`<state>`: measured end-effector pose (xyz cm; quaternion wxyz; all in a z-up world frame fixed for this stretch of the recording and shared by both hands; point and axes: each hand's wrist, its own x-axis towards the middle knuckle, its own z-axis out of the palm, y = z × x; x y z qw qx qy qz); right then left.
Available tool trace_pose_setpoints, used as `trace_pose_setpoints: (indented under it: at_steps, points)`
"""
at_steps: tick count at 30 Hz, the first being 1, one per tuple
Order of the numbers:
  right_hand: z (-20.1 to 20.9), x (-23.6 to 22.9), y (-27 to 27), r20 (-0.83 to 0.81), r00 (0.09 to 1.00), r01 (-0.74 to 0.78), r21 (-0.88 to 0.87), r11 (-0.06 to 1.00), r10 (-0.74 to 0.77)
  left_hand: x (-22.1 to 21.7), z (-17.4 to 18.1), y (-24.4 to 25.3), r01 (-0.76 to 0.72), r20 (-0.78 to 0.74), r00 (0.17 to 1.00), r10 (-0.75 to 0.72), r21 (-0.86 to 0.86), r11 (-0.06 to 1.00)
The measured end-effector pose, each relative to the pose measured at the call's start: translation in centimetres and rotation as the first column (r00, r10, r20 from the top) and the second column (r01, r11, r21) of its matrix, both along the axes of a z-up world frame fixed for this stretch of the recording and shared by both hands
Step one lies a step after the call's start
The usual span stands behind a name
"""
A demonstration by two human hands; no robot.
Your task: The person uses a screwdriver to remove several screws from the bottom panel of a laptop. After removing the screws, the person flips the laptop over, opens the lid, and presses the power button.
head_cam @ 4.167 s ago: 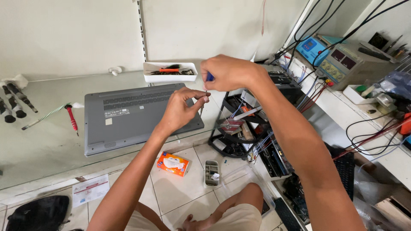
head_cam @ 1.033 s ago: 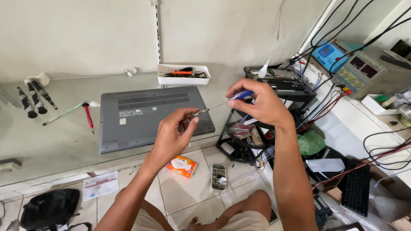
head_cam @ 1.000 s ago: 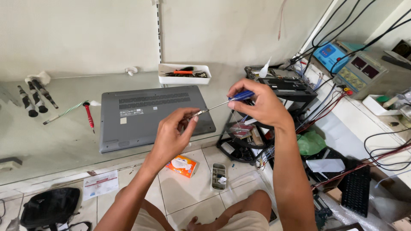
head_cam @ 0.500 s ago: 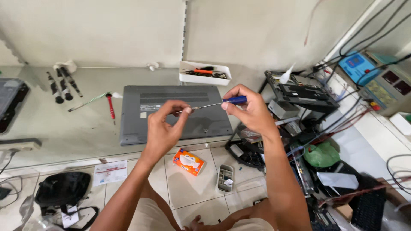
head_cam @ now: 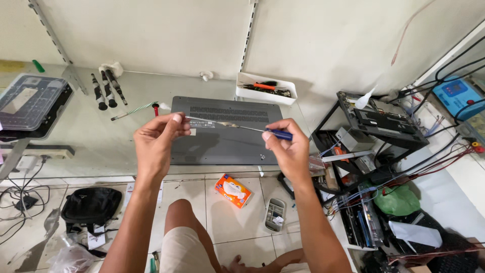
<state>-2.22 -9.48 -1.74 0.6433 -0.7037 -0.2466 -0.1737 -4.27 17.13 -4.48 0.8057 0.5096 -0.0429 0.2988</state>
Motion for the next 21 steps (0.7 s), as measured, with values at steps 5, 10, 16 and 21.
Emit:
trace_pose_setpoints:
  at_steps: [5,10,16,21]
  points:
    - [-1.2,0.0,0.8,-0.03,0.999,-0.019,0.03,0.999,0.02,0.8,-1.6,0.4,0.164,-0.054,0.982,-0.182,-0.246,0.955]
    - [-2.5,0.4,0.3,-0.051,0.999,-0.014,0.044,0.999,0.016,0.7,-1.7,-0.1,0.177,-0.08,0.975,-0.206,-0.279,0.944]
    - [-2.4,-0.8,-0.1,-0.02,1.0,0.004,0.021,1.0,-0.003,0.6,-2.2,-0.7,0.154,-0.084,0.981,-0.173,-0.196,0.968]
    - [-4.8,-0.6,-1.0,-0.033,0.999,0.033,0.027,0.999,-0.033,-0.4,-1.9,-1.8,0.136,-0.101,0.984,-0.15,-0.134,0.982]
